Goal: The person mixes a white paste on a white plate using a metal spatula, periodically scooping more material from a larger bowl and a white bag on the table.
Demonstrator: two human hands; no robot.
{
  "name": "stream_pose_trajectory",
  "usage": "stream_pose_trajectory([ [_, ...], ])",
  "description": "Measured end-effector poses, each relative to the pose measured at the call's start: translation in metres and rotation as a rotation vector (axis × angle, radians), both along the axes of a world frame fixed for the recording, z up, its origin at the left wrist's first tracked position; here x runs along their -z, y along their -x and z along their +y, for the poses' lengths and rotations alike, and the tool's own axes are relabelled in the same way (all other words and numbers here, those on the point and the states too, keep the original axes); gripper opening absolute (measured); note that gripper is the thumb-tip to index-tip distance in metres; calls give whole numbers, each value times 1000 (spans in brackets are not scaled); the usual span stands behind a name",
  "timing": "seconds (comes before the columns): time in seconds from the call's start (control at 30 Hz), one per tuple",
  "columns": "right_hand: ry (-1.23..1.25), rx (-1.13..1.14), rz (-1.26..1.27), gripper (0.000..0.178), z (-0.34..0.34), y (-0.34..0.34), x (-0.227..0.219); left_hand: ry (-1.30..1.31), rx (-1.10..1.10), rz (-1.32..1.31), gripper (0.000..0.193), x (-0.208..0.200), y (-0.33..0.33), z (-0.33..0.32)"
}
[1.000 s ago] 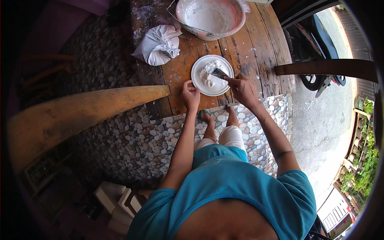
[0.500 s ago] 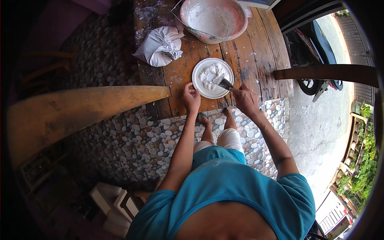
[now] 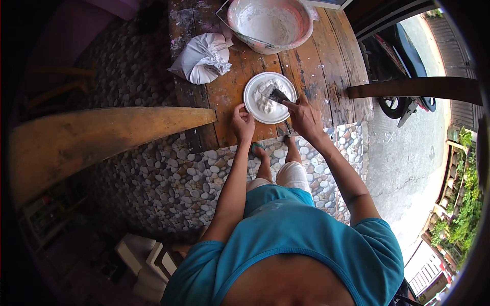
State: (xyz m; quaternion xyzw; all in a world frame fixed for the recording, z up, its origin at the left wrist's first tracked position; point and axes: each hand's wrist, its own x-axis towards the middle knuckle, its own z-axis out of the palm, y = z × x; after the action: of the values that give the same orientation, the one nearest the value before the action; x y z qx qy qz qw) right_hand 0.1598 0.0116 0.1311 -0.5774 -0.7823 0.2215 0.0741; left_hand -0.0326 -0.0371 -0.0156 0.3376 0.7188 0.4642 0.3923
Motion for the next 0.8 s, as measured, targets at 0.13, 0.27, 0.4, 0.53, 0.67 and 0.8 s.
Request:
stream_pose_trajectory([
  [0.13,-96,-83,-118,32,8,1,28,10,4,11,35,-6,-4,6],
  [0.27,-67,-85,-87,32,0,-12,14,-14,-9,2,35,-5,-2,3],
  [0.4,-100,-87,-41,30,5,17,2,-36,-35,-25,35,4,-1,2],
  [0.53,-25,-85,-68,35,-7,-1,25,10,-29,16,36,-9,-2,6],
  [0.67,-61,-62,-7,36,-4,8,7,-48,-24,16,35,-6,-3,0],
  [0.8,-115,-102,-102,29,-2,16,23,-43,-40,-26,35,-8,-5,3],
])
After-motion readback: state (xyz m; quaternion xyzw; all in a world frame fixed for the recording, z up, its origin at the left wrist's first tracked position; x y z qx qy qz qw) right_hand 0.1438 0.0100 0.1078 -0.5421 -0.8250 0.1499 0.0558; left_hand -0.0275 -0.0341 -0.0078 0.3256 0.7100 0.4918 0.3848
